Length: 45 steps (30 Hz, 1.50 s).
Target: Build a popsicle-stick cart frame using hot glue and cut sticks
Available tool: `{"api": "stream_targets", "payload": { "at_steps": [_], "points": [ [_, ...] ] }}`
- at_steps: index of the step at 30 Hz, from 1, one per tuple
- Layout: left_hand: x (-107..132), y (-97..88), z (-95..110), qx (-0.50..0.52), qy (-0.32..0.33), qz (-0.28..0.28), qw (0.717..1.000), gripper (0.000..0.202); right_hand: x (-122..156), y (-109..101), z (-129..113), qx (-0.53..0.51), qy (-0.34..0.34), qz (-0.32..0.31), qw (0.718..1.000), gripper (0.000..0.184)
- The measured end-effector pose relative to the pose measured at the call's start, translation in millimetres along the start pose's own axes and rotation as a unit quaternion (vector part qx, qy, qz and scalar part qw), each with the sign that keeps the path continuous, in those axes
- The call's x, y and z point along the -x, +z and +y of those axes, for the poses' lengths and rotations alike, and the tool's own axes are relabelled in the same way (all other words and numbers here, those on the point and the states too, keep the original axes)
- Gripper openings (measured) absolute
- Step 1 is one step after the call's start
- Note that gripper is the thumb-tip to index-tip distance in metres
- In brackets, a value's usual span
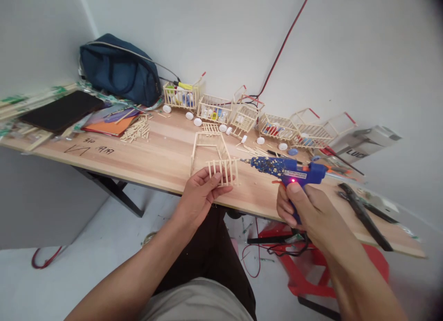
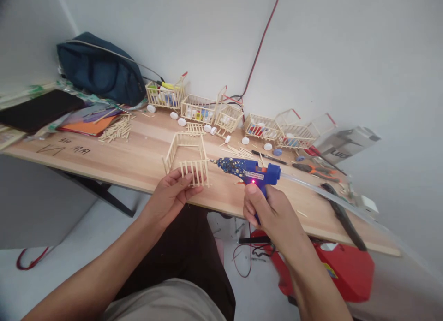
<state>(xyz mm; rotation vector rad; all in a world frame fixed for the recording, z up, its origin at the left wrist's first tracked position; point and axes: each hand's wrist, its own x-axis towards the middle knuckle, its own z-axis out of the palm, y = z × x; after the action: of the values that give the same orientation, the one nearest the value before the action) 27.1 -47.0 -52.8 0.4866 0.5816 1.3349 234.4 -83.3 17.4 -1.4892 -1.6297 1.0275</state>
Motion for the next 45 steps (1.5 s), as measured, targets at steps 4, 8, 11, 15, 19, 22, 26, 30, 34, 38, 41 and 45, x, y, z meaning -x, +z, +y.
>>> {"api": "stream_targets", "payload": {
  "at_steps": [4, 8, 11, 15, 19, 22, 26, 30, 34, 38, 41, 45],
  "points": [
    [0.3, -0.6, 0.0, 0.001, 0.001, 0.002, 1.000, 0.022, -1.0, -0.2, 0.0, 0.009, 0.001, -0.003, 1.000, 0.051],
    [0.4, -2.1, -0.3, -0.001, 0.004, -0.008, 1.000, 0.021, -2.4, -0.3, 0.3, 0.023, -0.004, -0.007, 1.000, 0.050],
    [0.7, -2.3, 0.0, 0.006, 0.003, -0.005, 1.000, 0.020, -3.2, -0.7, 0.6, 0.039, -0.009, -0.010, 0.999, 0.050],
    [1.1, -1.6, 1.0, 0.015, 0.005, 0.002, 1.000, 0.019, -3.1, -0.8, 0.5, 0.041, -0.012, -0.008, 0.999, 0.050],
    [0.7, -1.6, 2.3, 0.014, 0.005, 0.010, 1.000, 0.019, -2.7, -0.1, -1.5, 0.023, -0.010, -0.002, 1.000, 0.050],
    [-0.2, -2.1, 2.9, 0.015, 0.005, 0.006, 1.000, 0.018, -3.2, 0.4, -3.8, 0.026, -0.012, 0.001, 1.000, 0.050],
    [-1.3, -2.3, 3.2, 0.021, 0.005, 0.000, 1.000, 0.018, -4.7, 0.8, -5.0, 0.036, -0.014, -0.004, 0.999, 0.050],
    [-1.3, -0.5, 3.5, 0.023, 0.003, -0.002, 1.000, 0.021, -6.2, 0.2, -3.8, 0.038, -0.023, -0.001, 0.999, 0.051],
    [-1.4, 1.5, 3.9, 0.030, 0.002, -0.009, 1.000, 0.020, -7.1, -1.1, -3.3, 0.049, -0.025, 0.002, 0.999, 0.051],
    [-1.2, 1.7, 4.3, 0.038, 0.000, -0.007, 0.999, 0.018, -7.2, -1.5, -4.7, 0.055, -0.027, 0.004, 0.998, 0.052],
    [-1.2, 1.4, 4.9, 0.042, -0.003, -0.006, 0.999, 0.017, -7.1, -1.3, -6.0, 0.059, -0.026, -0.001, 0.998, 0.052],
    [-1.9, 2.2, 6.3, 0.043, -0.003, -0.005, 0.999, 0.016, -7.4, -1.1, -6.4, 0.061, -0.025, -0.005, 0.998, 0.051]
  ]
}}
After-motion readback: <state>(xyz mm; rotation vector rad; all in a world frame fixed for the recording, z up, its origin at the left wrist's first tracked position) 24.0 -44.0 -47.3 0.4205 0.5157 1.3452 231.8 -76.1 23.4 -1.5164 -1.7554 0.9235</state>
